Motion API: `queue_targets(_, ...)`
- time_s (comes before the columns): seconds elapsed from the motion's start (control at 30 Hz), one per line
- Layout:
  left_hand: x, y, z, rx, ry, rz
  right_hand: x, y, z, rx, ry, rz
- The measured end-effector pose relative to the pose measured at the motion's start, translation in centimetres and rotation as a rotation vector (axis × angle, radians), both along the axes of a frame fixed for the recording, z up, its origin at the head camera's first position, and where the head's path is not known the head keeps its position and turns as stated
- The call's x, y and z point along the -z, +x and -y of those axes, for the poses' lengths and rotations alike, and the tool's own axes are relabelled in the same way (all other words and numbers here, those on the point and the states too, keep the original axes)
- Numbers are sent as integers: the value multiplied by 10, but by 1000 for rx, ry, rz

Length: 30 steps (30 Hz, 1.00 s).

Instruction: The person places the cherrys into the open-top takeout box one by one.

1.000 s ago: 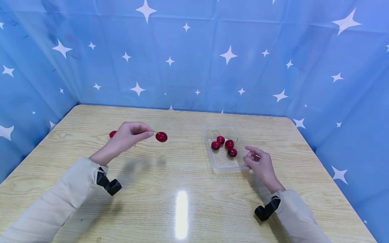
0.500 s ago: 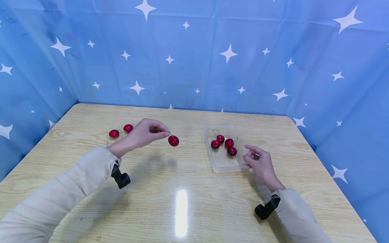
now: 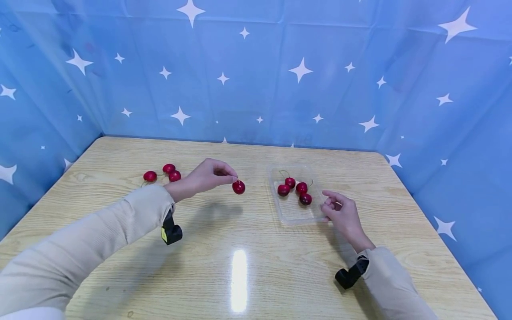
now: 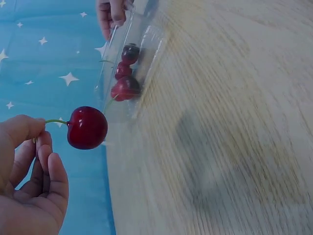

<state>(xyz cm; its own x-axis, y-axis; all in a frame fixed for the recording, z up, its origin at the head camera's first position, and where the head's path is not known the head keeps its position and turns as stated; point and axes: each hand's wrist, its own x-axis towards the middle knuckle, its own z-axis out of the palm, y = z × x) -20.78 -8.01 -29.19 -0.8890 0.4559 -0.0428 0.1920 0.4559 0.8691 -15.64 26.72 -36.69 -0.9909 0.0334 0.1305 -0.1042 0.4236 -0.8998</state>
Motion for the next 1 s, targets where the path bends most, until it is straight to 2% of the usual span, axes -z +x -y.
queue_targets(0.1,-5,0,-7,20,35,-5,0,0,0,3,-1,0)
queue_targets(0.2,-13,-2,-13,43,71,-44,-1,0,1,0,-1,0)
queue_targets(0.37,-24,-8,-25,30,71,-76,-1,0,1,-5,-9,0)
queue_targets(0.5,-21,-10,-34,5,39,-75,0,0,0,-5,-14,1)
queue_targets(0.63,-17,-12,-41,13,13,-86,1,1,0,-7,-18,8)
queue_targets(0.83,-21,-20,-53,39,-37,-132,1,1,0,-3,-23,13)
queue_targets(1.0,-12,-24,-66,48,-71,-123,1,0,1,7,-33,10)
